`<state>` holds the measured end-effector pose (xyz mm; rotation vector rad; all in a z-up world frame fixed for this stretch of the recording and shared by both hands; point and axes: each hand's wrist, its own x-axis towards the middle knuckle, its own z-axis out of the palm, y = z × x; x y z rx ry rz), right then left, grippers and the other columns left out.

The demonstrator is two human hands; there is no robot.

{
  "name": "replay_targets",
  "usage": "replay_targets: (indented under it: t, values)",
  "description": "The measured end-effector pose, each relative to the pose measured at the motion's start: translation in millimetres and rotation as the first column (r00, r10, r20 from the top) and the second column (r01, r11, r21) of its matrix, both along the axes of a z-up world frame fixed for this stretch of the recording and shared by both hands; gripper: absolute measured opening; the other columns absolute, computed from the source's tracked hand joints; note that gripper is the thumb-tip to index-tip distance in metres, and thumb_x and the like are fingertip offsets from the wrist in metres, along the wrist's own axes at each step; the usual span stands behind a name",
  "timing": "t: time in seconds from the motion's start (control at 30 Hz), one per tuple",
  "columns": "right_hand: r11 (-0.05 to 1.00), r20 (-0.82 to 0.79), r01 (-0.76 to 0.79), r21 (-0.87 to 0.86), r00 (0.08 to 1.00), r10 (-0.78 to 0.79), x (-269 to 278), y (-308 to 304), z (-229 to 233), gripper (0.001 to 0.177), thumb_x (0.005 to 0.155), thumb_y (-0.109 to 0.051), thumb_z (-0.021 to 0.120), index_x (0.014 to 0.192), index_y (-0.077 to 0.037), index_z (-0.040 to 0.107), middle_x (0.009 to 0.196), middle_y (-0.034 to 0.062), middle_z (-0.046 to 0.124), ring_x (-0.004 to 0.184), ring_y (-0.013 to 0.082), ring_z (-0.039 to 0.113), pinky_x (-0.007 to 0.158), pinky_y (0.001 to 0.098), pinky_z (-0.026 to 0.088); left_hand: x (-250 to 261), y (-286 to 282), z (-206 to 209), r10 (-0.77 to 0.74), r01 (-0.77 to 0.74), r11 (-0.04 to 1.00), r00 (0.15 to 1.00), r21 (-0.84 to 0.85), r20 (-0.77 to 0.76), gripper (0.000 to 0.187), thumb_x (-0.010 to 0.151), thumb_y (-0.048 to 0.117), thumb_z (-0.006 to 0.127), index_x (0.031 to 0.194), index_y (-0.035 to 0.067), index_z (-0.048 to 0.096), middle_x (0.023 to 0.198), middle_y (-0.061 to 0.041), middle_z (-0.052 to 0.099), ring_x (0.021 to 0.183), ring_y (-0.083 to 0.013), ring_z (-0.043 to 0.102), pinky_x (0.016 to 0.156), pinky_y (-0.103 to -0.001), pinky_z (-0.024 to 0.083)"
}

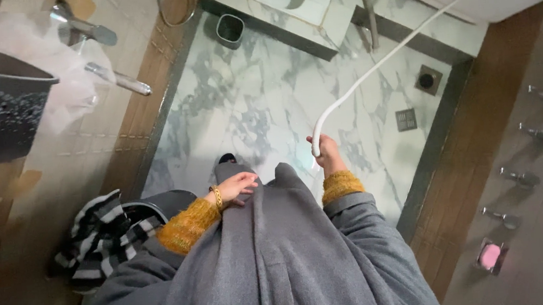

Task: The person is rinsing a bucket, putting clothes into it, and then using a hose to fill the bucket and spray water on the bathroom floor.

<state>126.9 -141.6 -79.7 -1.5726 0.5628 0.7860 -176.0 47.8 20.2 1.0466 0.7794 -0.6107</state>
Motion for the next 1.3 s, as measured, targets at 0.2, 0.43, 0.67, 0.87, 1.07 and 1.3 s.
replay_targets:
  t: [0.2,0.43,0.67,0.87,1.07,1.3]
  values:
    - [0.997,-0.043,0.075,-0.029,0.996,-0.076,-12.2,-53.4,-15.5,0.023,0.083,-0.006,0.074,0.104,0.002,0.072,0.084,0.0190,0.071,0.080,0.0249,0.076,0.070,0.0364,0.060,13.7,-17.3,-9.7,-0.052,0.052,0.999,0.999,0.013,-0.007,0.050,0.103,0.052,0.053,0.144,0.024,0.050,0.142,-0.014,0.062,0.136,-0.0421,0.051,0.080,-0.048,0.056]
    - [0.982,-0.087,0.186,0.032,0.979,-0.183,-19.6,-132.7,-66.1,0.050,0.081,-0.002,0.077,0.129,0.005,0.063,0.091,0.0203,0.073,0.079,0.0254,0.074,0.075,0.0360,0.059,33.5,-42.0,-68.9,-0.127,0.126,0.991,0.992,0.039,0.012,0.047,0.101,0.053,0.059,0.141,0.027,0.056,0.134,-0.009,0.068,0.133,-0.0370,0.055,0.091,-0.053,0.051]
    - [0.956,-0.023,0.239,0.170,0.971,-0.239,-23.9,-127.7,-36.4,0.029,0.096,-0.012,0.057,0.123,-0.007,0.064,0.094,0.0211,0.075,0.080,0.0219,0.075,0.068,0.0300,0.061,52.6,-45.4,-9.8,-0.164,0.164,0.986,0.986,0.033,-0.006,0.050,0.100,0.050,0.060,0.143,0.024,0.055,0.135,-0.012,0.067,0.133,-0.0384,0.056,0.097,-0.058,0.047]
    - [0.927,0.000,0.295,0.230,0.953,-0.303,-15.4,-132.6,-56.3,0.021,0.108,-0.016,0.044,0.125,-0.009,0.055,0.096,0.0221,0.075,0.083,0.0226,0.076,0.074,0.0293,0.063,53.6,-38.4,-3.5,-0.154,0.153,0.987,0.988,0.048,0.010,0.048,0.101,0.048,0.060,0.142,0.023,0.055,0.134,-0.012,0.067,0.130,-0.0359,0.058,0.094,-0.053,0.050]
    - [0.925,-0.001,0.352,0.139,0.935,-0.356,-23.9,-157.1,-71.7,0.026,0.105,-0.017,0.051,0.128,-0.005,0.058,0.096,0.0160,0.070,0.086,0.0218,0.076,0.076,0.0318,0.065,53.6,-36.1,6.0,-0.162,0.161,0.986,0.987,0.041,0.023,0.050,0.103,0.047,0.059,0.145,0.021,0.053,0.139,-0.016,0.063,0.133,-0.0396,0.054,0.097,-0.057,0.046]
    - [0.907,-0.071,0.412,-0.093,0.905,-0.419,-46.9,-233.4,-102.5,0.028,0.099,-0.017,0.059,0.121,-0.005,0.070,0.093,0.0138,0.071,0.068,0.0140,0.070,0.063,0.0293,0.062,65.5,-40.7,10.7,-0.194,0.193,0.981,0.981,0.028,0.020,0.049,0.103,0.047,0.058,0.145,0.022,0.053,0.139,-0.014,0.064,0.134,-0.0385,0.054,0.101,-0.060,0.042]
